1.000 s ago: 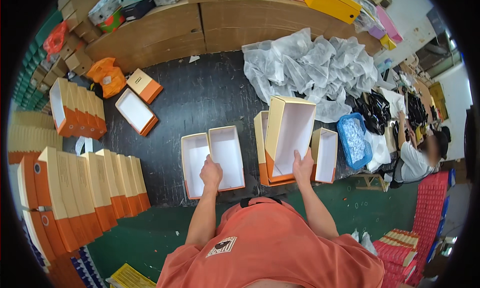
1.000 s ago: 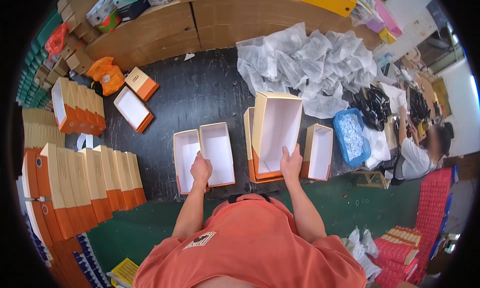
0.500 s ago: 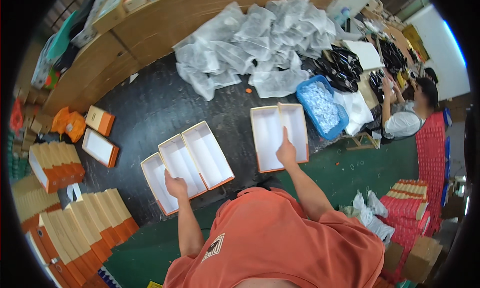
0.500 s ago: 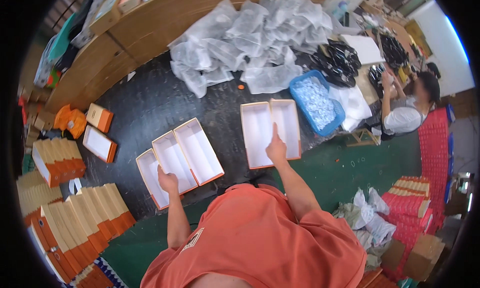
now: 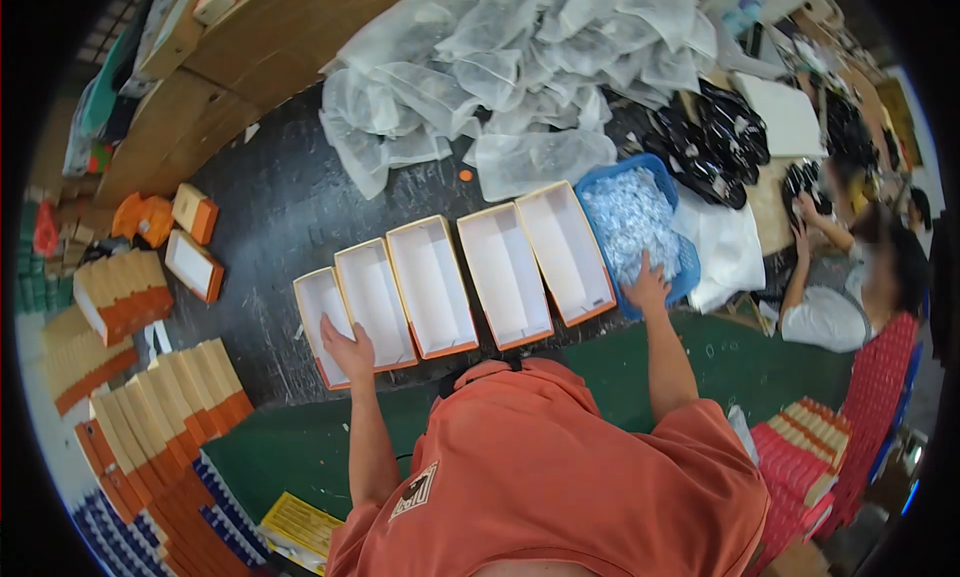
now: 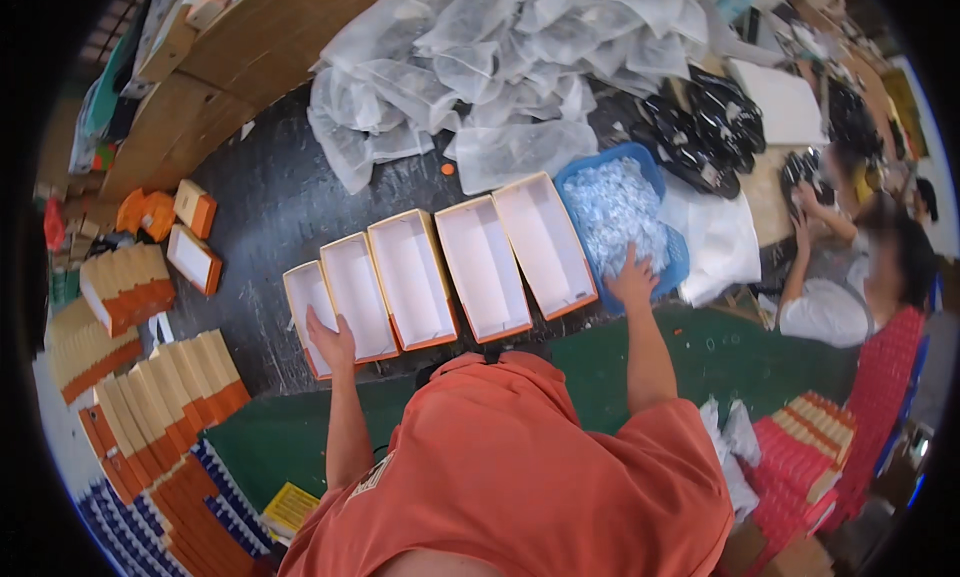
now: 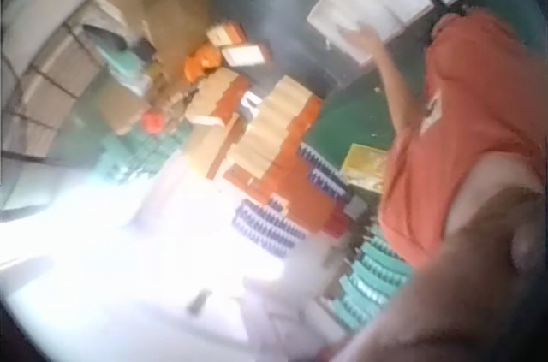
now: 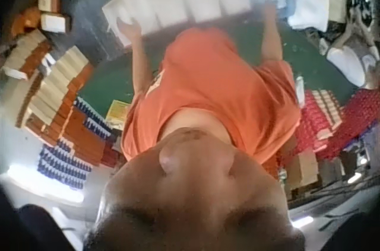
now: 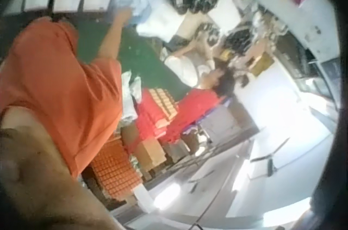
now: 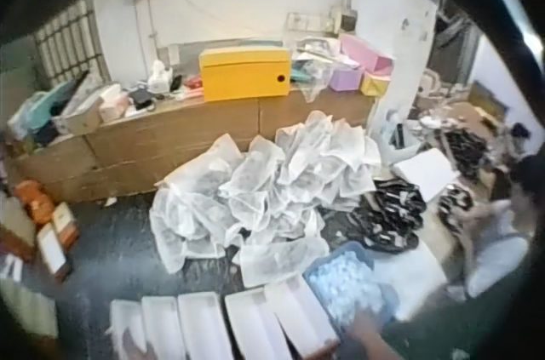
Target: The person places white tissue paper into small orange and beige shoe boxes on a table. They then close the boxes and stack them into neat piles. The person repeats this process, handling multiple boxes and organizing them into larger stacks.
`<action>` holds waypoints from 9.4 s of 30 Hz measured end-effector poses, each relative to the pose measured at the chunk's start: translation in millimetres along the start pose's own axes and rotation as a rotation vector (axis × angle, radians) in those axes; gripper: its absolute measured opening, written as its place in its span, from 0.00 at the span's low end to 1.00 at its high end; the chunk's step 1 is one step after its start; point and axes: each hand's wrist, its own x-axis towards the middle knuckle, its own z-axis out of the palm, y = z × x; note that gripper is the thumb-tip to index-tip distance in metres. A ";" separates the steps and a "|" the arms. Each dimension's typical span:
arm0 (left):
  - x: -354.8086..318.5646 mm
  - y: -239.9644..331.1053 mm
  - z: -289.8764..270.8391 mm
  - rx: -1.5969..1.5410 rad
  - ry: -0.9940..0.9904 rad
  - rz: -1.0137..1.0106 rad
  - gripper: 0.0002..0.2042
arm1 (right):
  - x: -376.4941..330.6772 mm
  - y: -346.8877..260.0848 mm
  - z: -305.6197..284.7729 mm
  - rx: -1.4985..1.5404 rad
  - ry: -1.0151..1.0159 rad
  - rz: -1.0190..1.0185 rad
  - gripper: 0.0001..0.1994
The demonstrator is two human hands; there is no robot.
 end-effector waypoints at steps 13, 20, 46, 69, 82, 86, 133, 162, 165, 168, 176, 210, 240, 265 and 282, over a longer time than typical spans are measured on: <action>-25.8 171.8 62.1 -0.467 -0.308 0.338 0.34 | 88.6 80.3 41.0 0.290 0.362 -0.361 0.17; -37.2 191.0 14.6 -0.712 -0.657 0.170 0.31 | 91.4 78.2 14.1 0.462 0.442 -0.008 0.18; 33.4 69.5 -24.5 -1.064 -0.590 -0.559 0.21 | -69.8 -187.7 -31.3 0.877 0.458 -0.679 0.17; 10.2 83.7 -43.0 -0.935 -0.665 -0.308 0.25 | 0.5 -35.2 -60.6 1.146 0.202 -0.079 0.13; -9.1 111.8 -24.3 -1.662 -0.816 -0.781 0.19 | -182.6 -287.8 -75.9 0.792 -0.079 -0.994 0.14; -11.1 104.3 -28.5 -1.515 -0.874 -0.713 0.18 | -208.4 -310.9 -90.8 0.325 -0.142 -1.152 0.15; 211.8 119.3 50.3 -0.817 -0.337 -0.305 0.20 | 92.3 -305.5 -125.9 1.078 0.175 -0.606 0.12; 52.3 147.0 -8.6 -1.589 -0.657 -0.985 0.31 | -32.3 -217.9 -94.0 1.437 -0.505 -0.313 0.22; 22.5 130.1 -13.5 -0.888 -0.680 -0.625 0.35 | -111.5 -273.1 -126.4 0.815 -0.319 -0.579 0.21; -7.0 120.0 22.9 -0.415 -0.596 -0.142 0.37 | -150.8 -304.3 -56.9 0.251 -0.283 -0.643 0.29; 41.8 156.7 2.5 -0.131 -1.052 0.105 0.18 | 109.0 -326.8 -134.0 0.833 0.133 -0.617 0.13; -33.2 174.1 100.2 -0.469 -0.910 -0.124 0.30 | -102.4 -214.3 -84.0 0.503 -0.164 -0.575 0.30; 145.6 242.3 91.5 -1.626 -0.903 -0.833 0.29 | 87.3 -155.6 -151.5 2.146 -0.459 -0.062 0.23; 310.8 407.9 203.6 -0.274 -0.116 0.698 0.31 | 446.4 -147.0 -236.5 1.340 0.325 0.354 0.24; 208.7 271.4 83.6 -1.398 -0.915 -0.542 0.38 | 96.2 -199.8 -168.5 2.067 -0.531 -0.051 0.23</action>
